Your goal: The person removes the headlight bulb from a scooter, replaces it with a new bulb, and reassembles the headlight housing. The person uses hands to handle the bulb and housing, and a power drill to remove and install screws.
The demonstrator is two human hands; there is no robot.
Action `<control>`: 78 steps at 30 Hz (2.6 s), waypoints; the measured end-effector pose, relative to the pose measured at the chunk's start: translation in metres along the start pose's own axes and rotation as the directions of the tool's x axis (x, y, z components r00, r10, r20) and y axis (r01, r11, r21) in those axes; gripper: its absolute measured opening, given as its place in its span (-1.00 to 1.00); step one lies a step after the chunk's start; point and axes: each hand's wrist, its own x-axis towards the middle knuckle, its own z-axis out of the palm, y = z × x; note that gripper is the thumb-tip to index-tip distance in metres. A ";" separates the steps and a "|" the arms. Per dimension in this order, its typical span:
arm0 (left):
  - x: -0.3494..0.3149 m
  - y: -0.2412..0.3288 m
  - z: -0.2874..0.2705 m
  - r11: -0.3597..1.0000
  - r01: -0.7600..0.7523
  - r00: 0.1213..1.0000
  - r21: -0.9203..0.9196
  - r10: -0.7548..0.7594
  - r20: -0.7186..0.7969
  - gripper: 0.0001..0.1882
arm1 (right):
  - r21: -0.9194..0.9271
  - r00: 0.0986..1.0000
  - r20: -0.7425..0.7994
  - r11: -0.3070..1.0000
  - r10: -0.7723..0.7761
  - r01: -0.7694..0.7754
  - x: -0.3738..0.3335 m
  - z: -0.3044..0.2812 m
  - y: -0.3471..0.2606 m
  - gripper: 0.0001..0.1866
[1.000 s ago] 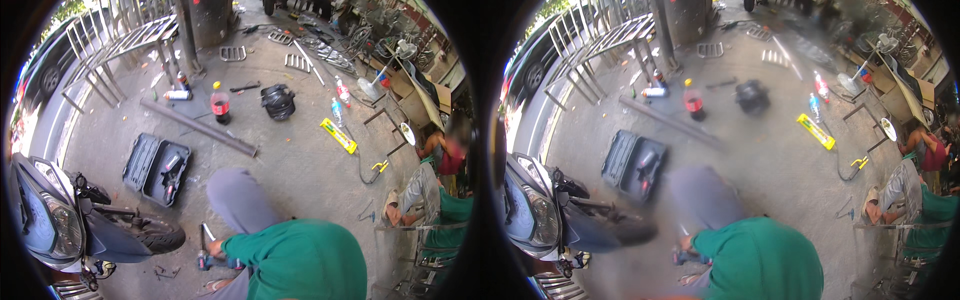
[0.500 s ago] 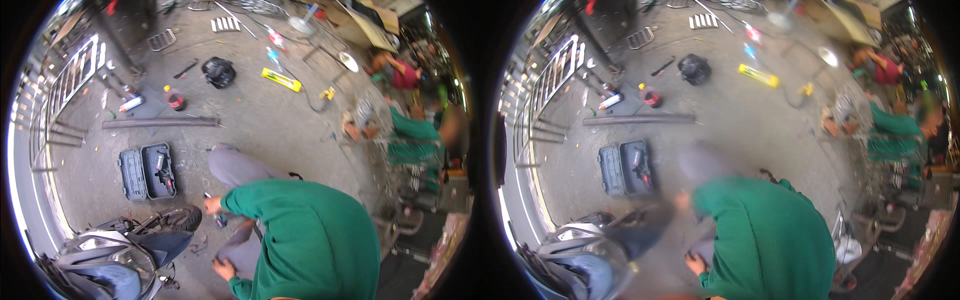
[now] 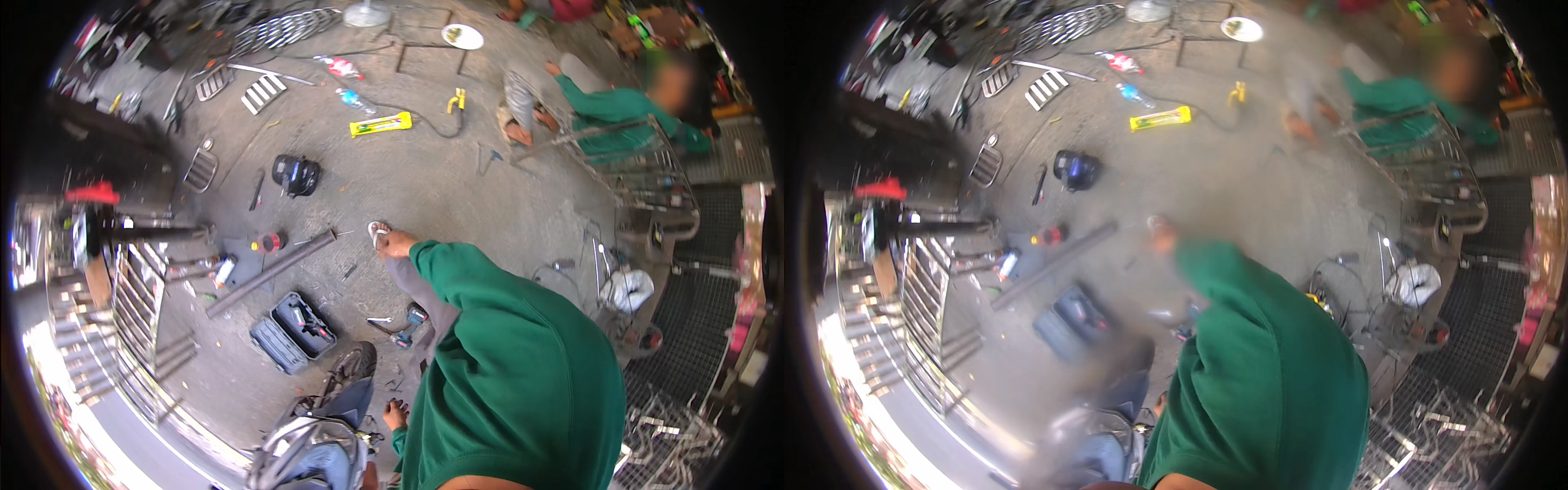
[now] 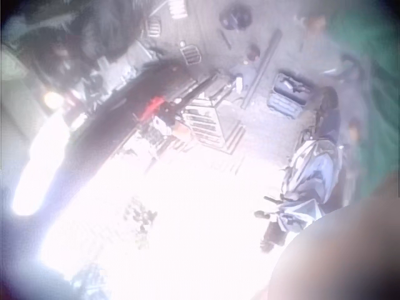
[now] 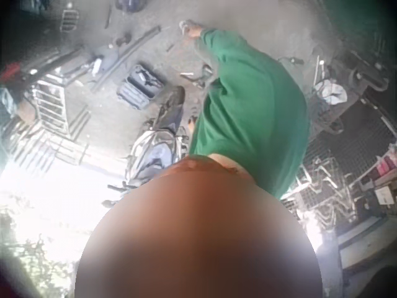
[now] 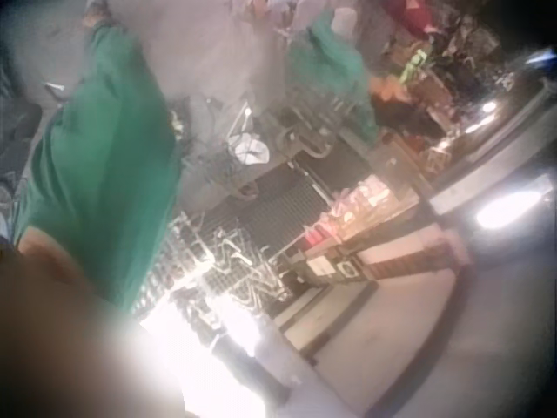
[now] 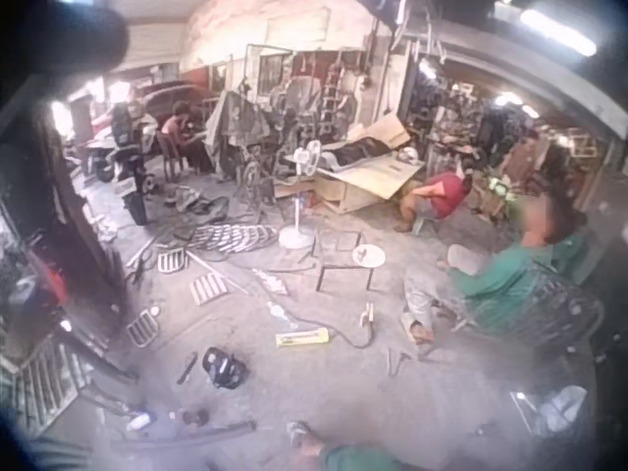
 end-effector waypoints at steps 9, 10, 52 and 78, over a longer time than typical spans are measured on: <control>0.065 0.233 0.002 0.990 -0.134 0.991 -0.046 0.134 -0.008 -0.64 | -0.052 0.918 0.173 0.934 0.357 -0.354 -0.005 -0.187 0.031 -0.61; 0.067 0.265 0.008 0.986 -0.166 0.986 -0.032 0.166 0.014 -0.63 | -0.006 0.947 0.063 0.949 0.316 -0.316 0.001 -0.191 0.030 -0.60; 0.262 0.942 0.243 0.406 -0.393 0.896 0.825 -0.031 0.442 -0.50 | 0.865 0.426 0.143 0.097 0.893 -0.492 0.002 -0.270 0.052 -0.59; 0.189 0.706 0.255 0.951 -0.138 0.988 0.277 0.150 -0.021 -0.67 | 0.832 0.748 0.049 0.388 0.662 -0.397 0.108 -0.533 0.205 -0.58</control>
